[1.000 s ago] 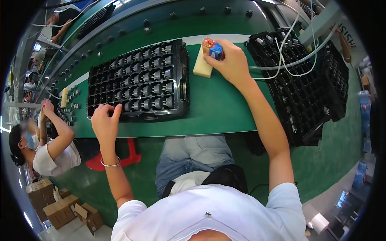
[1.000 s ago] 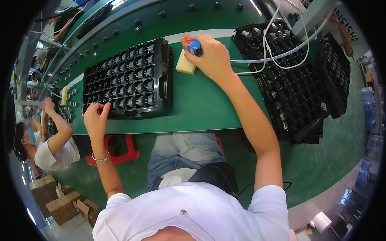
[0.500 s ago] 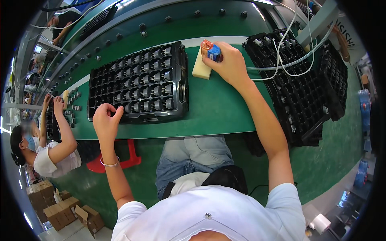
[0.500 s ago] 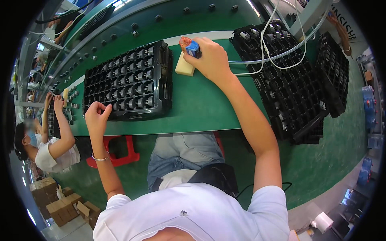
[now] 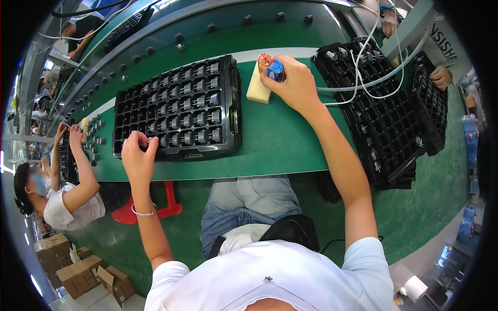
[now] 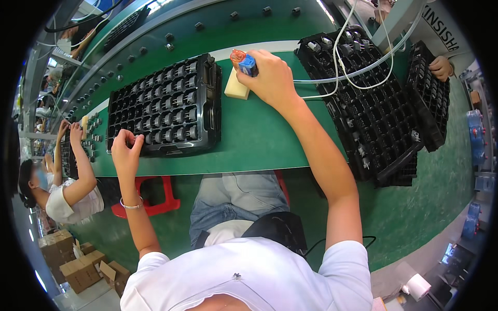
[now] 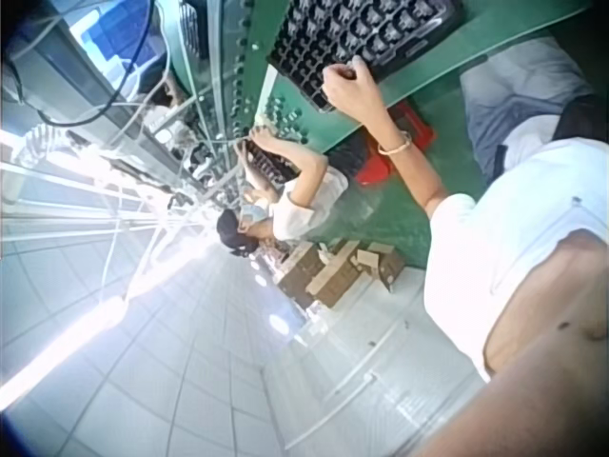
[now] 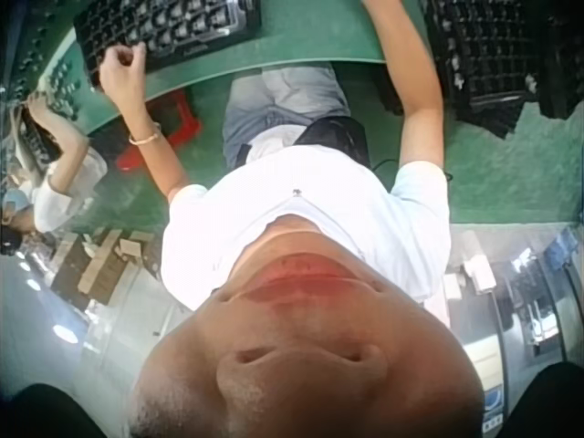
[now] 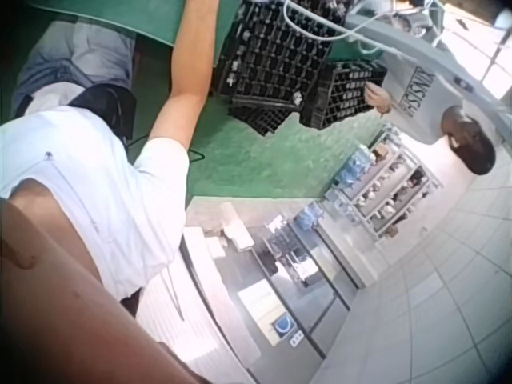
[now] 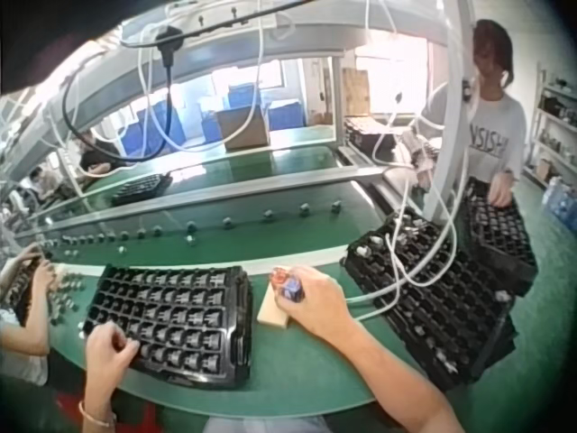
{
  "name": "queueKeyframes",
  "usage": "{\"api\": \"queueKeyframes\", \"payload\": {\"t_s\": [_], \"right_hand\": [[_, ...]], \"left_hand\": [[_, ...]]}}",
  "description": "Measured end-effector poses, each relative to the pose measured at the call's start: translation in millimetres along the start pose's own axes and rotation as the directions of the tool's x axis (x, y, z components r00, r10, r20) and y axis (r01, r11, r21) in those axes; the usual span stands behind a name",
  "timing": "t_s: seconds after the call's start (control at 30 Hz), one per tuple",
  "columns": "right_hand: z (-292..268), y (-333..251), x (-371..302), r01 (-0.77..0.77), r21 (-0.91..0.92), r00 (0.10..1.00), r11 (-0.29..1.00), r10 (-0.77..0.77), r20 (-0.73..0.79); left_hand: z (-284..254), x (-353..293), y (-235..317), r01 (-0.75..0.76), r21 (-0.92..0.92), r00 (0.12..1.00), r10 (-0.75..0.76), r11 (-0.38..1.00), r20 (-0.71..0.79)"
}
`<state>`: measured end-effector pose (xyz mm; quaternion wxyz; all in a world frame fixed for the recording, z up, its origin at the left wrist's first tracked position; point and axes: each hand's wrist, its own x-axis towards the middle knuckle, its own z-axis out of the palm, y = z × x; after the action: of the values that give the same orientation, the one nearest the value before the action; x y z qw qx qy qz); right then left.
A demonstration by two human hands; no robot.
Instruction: Assemble small electronic components into a plastic tray on an industrial assembly line.
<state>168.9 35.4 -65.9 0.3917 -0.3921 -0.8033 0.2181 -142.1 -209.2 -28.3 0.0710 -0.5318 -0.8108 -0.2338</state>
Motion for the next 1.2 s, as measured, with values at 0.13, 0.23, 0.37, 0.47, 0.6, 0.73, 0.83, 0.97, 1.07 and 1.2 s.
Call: {"api": "queueKeyframes", "payload": {"t_s": [0.13, 0.23, 0.37, 0.47, 0.6, 0.73, 0.83, 0.97, 1.07, 1.2], "right_hand": [[-1, -1, 1, -0.016, -0.003, 1.0, 1.0, 0.016, 0.024], [-3, -1, 2, -0.027, -0.027, 0.999, 0.999, 0.028, 0.033], [-4, -4, 3, -0.063, -0.022, 0.996, 0.998, 0.064, 0.054], [-2, -5, 3, -0.076, -0.015, 0.996, 0.997, 0.077, 0.051], [-1, 1, 3, -0.07, -0.015, 0.997, 0.997, 0.07, 0.037], [0, -3, 2, -0.065, -0.004, 0.997, 0.998, 0.065, 0.047], [-1, 0, 1, -0.058, 0.004, 0.997, 0.998, 0.058, 0.05], [-2, 6, 5, -0.042, 0.003, 0.998, 0.999, 0.041, 0.044], [-2, 10, 9, -0.025, -0.007, 1.0, 1.0, 0.025, 0.013], [10, -11, 18, 0.038, 0.02, 0.999, 0.999, -0.038, -0.004]], "left_hand": [[2, -2, -3, -0.036, -0.019, 0.999, 0.035, 0.999, -0.03], [2, -4, -2, -0.049, -0.029, 0.997, 0.048, 0.998, -0.053], [3, -4, -1, -0.054, -0.022, 0.997, 0.053, 0.998, -0.062], [3, -4, -2, -0.074, -0.025, 0.995, 0.073, 0.997, -0.069], [4, -6, -2, -0.07, -0.023, 0.995, 0.068, 0.997, -0.07], [1, -9, -2, -0.063, -0.014, 0.996, 0.062, 0.998, -0.071], [4, -9, -1, -0.072, -0.021, 0.995, 0.07, 0.997, -0.073], [8, -5, 5, -0.058, -0.03, 0.997, 0.056, 0.998, -0.061], [13, 3, 5, -0.07, -0.028, 0.995, 0.068, 0.997, -0.067], [-13, -3, -4, -0.064, 0.013, 0.992, 0.065, 0.998, -0.107]]}}
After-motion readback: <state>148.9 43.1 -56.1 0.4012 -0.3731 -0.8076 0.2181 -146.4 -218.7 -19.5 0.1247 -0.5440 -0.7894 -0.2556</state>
